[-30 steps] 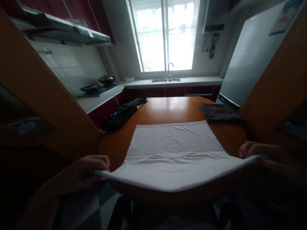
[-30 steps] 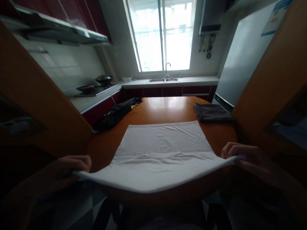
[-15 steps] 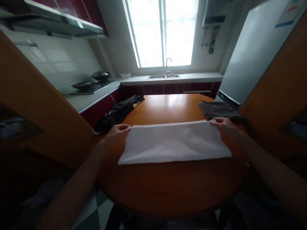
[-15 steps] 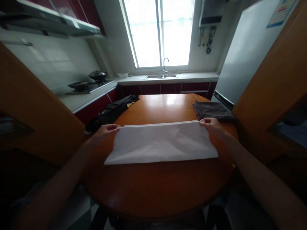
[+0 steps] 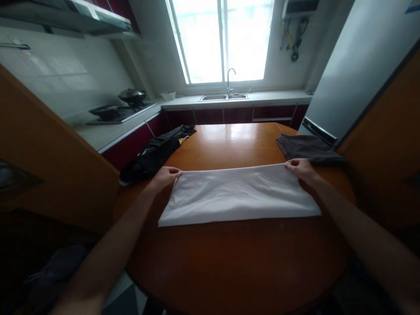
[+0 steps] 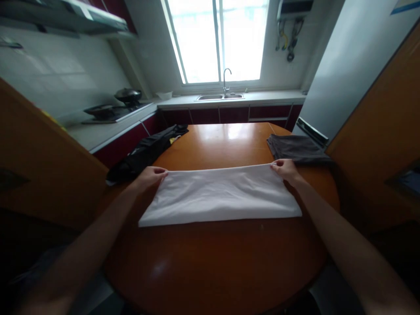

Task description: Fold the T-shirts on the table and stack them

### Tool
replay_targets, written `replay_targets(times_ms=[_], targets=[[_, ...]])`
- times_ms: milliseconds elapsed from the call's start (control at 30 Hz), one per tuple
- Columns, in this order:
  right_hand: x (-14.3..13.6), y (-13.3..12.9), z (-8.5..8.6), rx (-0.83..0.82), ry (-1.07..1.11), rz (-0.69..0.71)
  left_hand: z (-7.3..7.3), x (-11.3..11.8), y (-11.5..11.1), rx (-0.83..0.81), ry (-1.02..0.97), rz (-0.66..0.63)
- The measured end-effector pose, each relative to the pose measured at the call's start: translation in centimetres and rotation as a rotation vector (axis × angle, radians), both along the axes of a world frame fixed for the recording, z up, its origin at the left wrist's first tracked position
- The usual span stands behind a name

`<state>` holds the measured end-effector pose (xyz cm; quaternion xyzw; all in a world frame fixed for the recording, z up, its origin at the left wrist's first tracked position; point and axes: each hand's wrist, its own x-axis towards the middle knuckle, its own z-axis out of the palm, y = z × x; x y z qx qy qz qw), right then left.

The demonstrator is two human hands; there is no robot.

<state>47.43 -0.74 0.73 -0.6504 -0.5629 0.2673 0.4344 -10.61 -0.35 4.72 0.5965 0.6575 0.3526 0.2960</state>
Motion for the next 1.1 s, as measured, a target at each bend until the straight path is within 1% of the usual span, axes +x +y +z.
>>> replay_targets(times_ms=[67, 133, 300, 433, 567, 633, 700, 733, 767, 800, 833, 900, 933, 967, 1000, 1033, 1100], targets=[[-0.5, 0.4, -0.6, -0.038, -0.027, -0.04, -0.8, 0.5, 0.2, -0.03, 0.042, 0.012], [-0.6, 0.5, -0.9, -0.044, -0.04, -0.05, -1.3, 0.5, 0.2, -0.017, 0.056, 0.013], [-0.2, 0.7, -0.3, -0.022, -0.005, -0.052, -1.6, -0.7, 0.9, 0.049, 0.006, -0.007], [-0.4, 1.6, -0.5, -0.015, -0.033, -0.05, -2.4, -0.9, 1.9, 0.014, 0.037, -0.014], [-0.8, 2.2, -1.0, -0.067, -0.206, -0.035, -3.3, -0.7, 2.5, 0.004, 0.145, -0.014], [-1.2, 2.1, -0.7, -0.102, -0.357, -0.07, -3.3, -0.5, 2.4, 0.016, 0.259, 0.016], [-2.2, 1.5, 0.0, -0.1, -0.547, -0.131, -2.9, 0.4, 2.0, 0.058, 0.392, 0.076], [-3.2, 1.0, 0.4, -0.074, -0.632, -0.15, -2.7, 1.2, 1.5, 0.102, 0.459, 0.098], [-4.5, 0.4, 0.8, -0.031, -0.701, -0.146, -2.5, 2.4, 1.0, 0.159, 0.519, 0.094], [-6.1, -0.3, 1.1, 0.021, -0.742, -0.114, -2.3, 4.1, 0.3, 0.224, 0.578, 0.057], [-8.0, -1.1, 1.2, 0.072, -0.758, -0.043, -2.2, 6.0, -0.5, 0.282, 0.626, -0.022], [-12.2, -2.8, 1.1, 0.114, -0.761, 0.124, -2.3, 10.7, -2.2, 0.341, 0.664, -0.265], [-14.3, -3.7, 0.8, 0.113, -0.761, 0.203, -2.6, 13.2, -3.0, 0.353, 0.683, -0.362], [-16.2, -4.4, 0.4, 0.1, -0.77, 0.26, -3.0, 15.5, -3.7, 0.348, 0.712, -0.428], [-17.8, -5.1, -0.1, 0.068, -0.788, 0.289, -3.4, 17.5, -4.3, 0.322, 0.742, -0.465], [-19.1, -5.6, -0.6, 0.041, -0.802, 0.311, -3.9, 19.1, -4.7, 0.284, 0.767, -0.48], [-20.4, -6.2, -1.5, -0.005, -0.816, 0.33, -4.9, 21.1, -5.0, 0.222, 0.81, -0.46]])
